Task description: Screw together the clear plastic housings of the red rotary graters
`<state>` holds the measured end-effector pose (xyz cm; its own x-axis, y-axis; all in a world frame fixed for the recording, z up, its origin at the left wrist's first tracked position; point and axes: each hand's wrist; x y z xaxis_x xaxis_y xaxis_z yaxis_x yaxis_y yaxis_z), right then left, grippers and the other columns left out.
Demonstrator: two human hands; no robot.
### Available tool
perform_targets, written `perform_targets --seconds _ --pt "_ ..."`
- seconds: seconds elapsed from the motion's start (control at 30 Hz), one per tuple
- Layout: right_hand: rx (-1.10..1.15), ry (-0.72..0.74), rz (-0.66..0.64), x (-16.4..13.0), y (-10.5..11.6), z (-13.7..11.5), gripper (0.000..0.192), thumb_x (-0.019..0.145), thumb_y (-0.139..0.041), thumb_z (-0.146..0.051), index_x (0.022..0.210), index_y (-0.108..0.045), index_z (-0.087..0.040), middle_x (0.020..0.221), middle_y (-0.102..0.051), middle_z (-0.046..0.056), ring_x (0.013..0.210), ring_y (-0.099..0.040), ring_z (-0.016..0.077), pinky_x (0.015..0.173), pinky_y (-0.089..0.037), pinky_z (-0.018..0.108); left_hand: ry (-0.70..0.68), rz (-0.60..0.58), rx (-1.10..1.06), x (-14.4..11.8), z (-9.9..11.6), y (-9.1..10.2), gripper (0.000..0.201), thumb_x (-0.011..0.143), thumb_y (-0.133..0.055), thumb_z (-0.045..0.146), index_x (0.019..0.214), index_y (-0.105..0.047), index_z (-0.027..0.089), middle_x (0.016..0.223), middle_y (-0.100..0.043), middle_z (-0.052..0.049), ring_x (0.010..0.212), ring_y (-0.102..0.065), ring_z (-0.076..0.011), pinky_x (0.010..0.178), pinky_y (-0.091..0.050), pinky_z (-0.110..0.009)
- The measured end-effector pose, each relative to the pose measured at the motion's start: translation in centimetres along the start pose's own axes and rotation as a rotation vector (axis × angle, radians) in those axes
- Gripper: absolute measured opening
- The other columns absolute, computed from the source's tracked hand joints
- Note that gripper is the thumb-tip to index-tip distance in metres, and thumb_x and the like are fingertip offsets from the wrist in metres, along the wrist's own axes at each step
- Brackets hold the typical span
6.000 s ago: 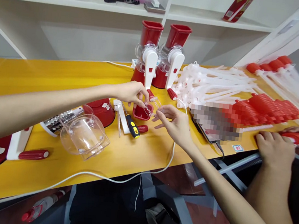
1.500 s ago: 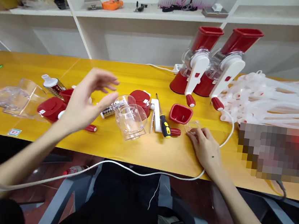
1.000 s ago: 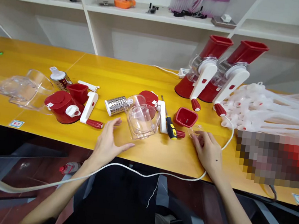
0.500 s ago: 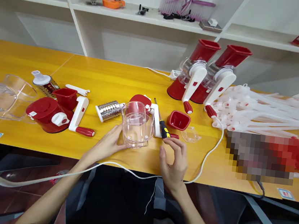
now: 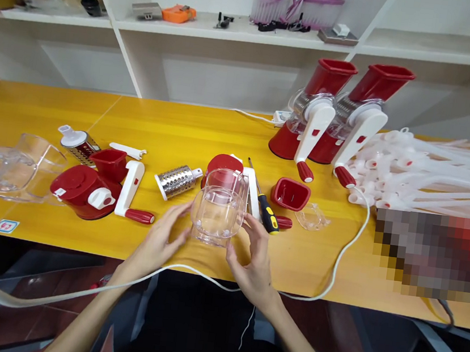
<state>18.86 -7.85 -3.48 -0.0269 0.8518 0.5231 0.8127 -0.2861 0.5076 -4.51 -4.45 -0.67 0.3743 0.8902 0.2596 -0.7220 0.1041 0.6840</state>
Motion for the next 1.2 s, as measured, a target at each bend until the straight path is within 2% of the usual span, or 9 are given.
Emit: perform_targets --seconds 0.1,0.17,0.27,0.4,0.5,0.6,0.73,0.97,1.2 --pt "0.037 -0.025 -0.070 0.0 -0.1 0.3 0.075 0.088 -0.054 -0.031 0.153 -0.016 -0.023 0.151 -0.038 0.009 0.144 -0.046 0.0040 0.124 -0.054 0.023 -0.032 0.237 0.144 0.4 -0.3 2.5 0.043 0.100 -0.055 0.030 0.142 -0.049 0.023 0.140 -0.060 -0.013 0.132 -0.059 -0.0270 0.114 -0.049 -0.048" --pt "0.055 -0.043 -0.129 0.1 -0.2 0.3 0.082 0.088 -0.055 -0.036 0.155 -0.011 -0.021 0.154 -0.035 0.012 0.147 -0.045 0.0062 0.126 -0.053 0.026 -0.059 0.313 0.272 1.8 -0.7 4.2 0.049 0.097 -0.059 0.035 0.143 -0.047 0.022 0.141 -0.059 -0.015 0.134 -0.056 -0.0302 0.116 -0.046 -0.052" --pt "0.074 -0.062 -0.209 0.6 -0.6 0.4 0.092 0.086 -0.058 -0.044 0.156 -0.005 -0.018 0.159 -0.026 0.015 0.152 -0.040 0.0103 0.130 -0.050 0.030 0.001 0.177 0.456 4.5 -1.4 5.9 0.065 0.095 -0.060 0.048 0.148 -0.041 0.015 0.146 -0.054 -0.020 0.137 -0.052 -0.0373 0.114 -0.044 -0.057" --pt "0.101 -0.090 -0.257 1.6 -1.5 0.8 0.097 0.085 -0.058 -0.049 0.157 -0.003 -0.015 0.159 -0.024 0.017 0.154 -0.037 0.0126 0.133 -0.047 0.034 0.092 -0.069 0.614 6.8 -1.6 6.0 0.066 0.096 -0.057 0.050 0.148 -0.042 0.012 0.138 -0.061 -0.021 0.127 -0.059 -0.0405 0.106 -0.048 -0.056" --pt "0.123 -0.113 -0.273 2.1 -2.0 1.5 0.101 0.084 -0.059 -0.048 0.158 -0.001 -0.012 0.157 -0.028 0.019 0.150 -0.041 0.0131 0.127 -0.051 0.033 0.132 -0.127 0.714 7.3 -1.1 5.7 0.062 0.098 -0.052 0.050 0.145 -0.046 0.011 0.130 -0.064 -0.022 0.122 -0.062 -0.0409 0.101 -0.050 -0.054" --pt "0.138 -0.114 -0.288 2.1 -2.0 1.9 0.099 0.082 -0.062 -0.050 0.157 -0.009 -0.012 0.155 -0.030 0.019 0.146 -0.045 0.0133 0.122 -0.055 0.032 0.199 -0.183 0.846 7.6 -0.2 5.9 0.061 0.097 -0.050 0.053 0.142 -0.050 0.011 0.126 -0.065 -0.024 0.118 -0.063 -0.0444 0.093 -0.052 -0.053" --pt "0.147 -0.098 -0.313 1.9 -1.5 1.8 0.090 0.085 -0.058 -0.055 0.155 -0.021 -0.012 0.155 -0.031 0.017 0.144 -0.046 0.0129 0.123 -0.053 0.034 0.284 -0.303 0.949 9.2 0.8 6.5 0.069 0.097 -0.049 0.052 0.148 -0.039 0.008 0.124 -0.065 -0.028 0.108 -0.068 -0.0465 0.087 -0.053 -0.053" --pt "0.176 -0.066 -0.320 2.1 -1.0 1.2 0.086 0.087 -0.051 -0.060 0.153 -0.028 -0.009 0.150 -0.038 0.017 0.143 -0.045 0.0119 0.125 -0.049 0.035 0.421 -0.308 0.891 13.5 0.0 6.9 0.067 0.097 -0.043 0.054 0.143 -0.042 0.005 0.128 -0.064 -0.031 0.117 -0.066 -0.0454 0.094 -0.049 -0.050" --pt "0.157 -0.096 -0.277 1.3 -1.5 1.7 0.080 0.088 -0.050 -0.059 0.150 -0.034 -0.010 0.146 -0.042 0.016 0.139 -0.047 0.0102 0.124 -0.050 0.033 0.467 -0.345 0.864 15.3 -1.1 7.8 0.074 0.095 -0.043 0.064 0.140 -0.043 0.006 0.129 -0.065 -0.031 0.119 -0.065 -0.0439 0.095 -0.048 -0.049"
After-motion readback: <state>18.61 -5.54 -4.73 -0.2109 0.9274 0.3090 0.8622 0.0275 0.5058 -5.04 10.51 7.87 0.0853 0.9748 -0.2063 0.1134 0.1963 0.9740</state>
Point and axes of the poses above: each hand's wrist, its own x-axis towards the middle knuckle, its own y-axis out of the back of the hand, z = x × y
